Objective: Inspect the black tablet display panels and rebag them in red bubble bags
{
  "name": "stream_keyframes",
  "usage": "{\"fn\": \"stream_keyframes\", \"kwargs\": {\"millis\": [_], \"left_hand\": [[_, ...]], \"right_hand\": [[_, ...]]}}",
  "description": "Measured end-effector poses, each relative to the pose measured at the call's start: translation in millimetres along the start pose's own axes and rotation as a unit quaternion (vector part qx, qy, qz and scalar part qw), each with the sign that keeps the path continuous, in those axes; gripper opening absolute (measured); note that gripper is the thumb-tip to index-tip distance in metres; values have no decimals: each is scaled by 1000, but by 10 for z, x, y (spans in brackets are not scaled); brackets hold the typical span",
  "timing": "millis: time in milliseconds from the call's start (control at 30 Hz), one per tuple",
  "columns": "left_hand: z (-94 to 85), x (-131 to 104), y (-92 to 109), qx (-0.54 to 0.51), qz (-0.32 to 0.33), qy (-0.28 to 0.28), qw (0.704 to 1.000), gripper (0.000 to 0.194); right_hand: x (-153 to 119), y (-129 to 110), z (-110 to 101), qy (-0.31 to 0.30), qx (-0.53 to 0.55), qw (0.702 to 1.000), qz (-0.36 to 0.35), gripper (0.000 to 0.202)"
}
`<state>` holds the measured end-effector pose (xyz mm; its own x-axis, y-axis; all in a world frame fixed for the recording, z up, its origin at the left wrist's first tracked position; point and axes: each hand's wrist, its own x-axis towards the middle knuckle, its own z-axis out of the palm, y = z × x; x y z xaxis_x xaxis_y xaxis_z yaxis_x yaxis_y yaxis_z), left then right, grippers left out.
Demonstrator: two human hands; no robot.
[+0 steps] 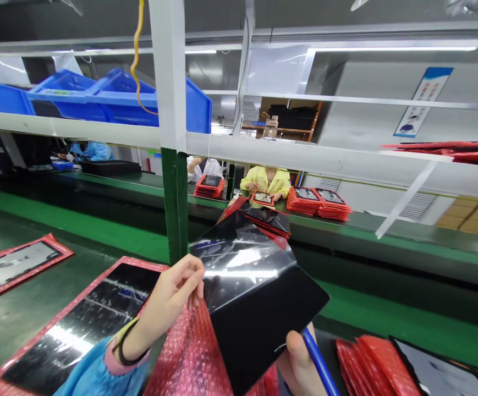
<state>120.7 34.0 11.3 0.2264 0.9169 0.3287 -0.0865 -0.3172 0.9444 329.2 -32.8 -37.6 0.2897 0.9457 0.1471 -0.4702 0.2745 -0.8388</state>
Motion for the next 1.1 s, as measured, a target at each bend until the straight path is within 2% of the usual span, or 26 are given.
{"fn": "stream_keyframes", "kwargs": {"millis": [100, 167, 233, 333, 400, 500, 567, 700, 767, 833, 933, 1000, 1100], "left_hand": [[-35, 126, -42, -120, -102, -59, 986, 25], [-18, 170, -59, -218, -126, -55, 966, 26], [27, 179, -82, -310, -112, 11, 944, 19], [92, 156, -116, -391, -82, 143, 906, 7], [112, 122, -105, -395, -68, 197, 895, 7], [127, 31, -25, -400, -24, 227, 887, 7], [147, -57, 36, -390, 18, 236, 890, 6], [244, -254, 63, -372, 72, 262, 888, 7], [313, -345, 28, -375, 113, 252, 885, 7], [383, -421, -13, -382, 150, 219, 885, 6], [458, -493, -34, -394, 191, 182, 881, 6], [467, -508, -7, -398, 203, 182, 876, 6], [392, -476, 72, -407, 168, 194, 877, 5]], "right_hand": [[37, -10, -114, 48, 33, 997, 53, 67], [79, 8, -161, 66, 39, 994, 73, 64], [130, 25, -152, 39, 28, 996, 74, 60], [195, -1, -6, -5, 12, 998, 64, 54], [210, -54, 150, 14, 3, 999, 45, 45], [168, -139, 368, 32, -26, 999, -4, 41], [104, -167, 454, 17, -59, 998, -34, 57], [-7, -120, 469, -15, -215, 974, -69, 103], [-16, -70, 433, -18, -273, 959, -76, 119], [3, -28, 399, -11, -304, 949, -81, 126], [28, -20, 390, -10, -334, 939, -81, 123], [13, -57, 417, -13, -342, 936, -83, 118], [-64, -157, 484, -20, -325, 944, -59, 105]]}}
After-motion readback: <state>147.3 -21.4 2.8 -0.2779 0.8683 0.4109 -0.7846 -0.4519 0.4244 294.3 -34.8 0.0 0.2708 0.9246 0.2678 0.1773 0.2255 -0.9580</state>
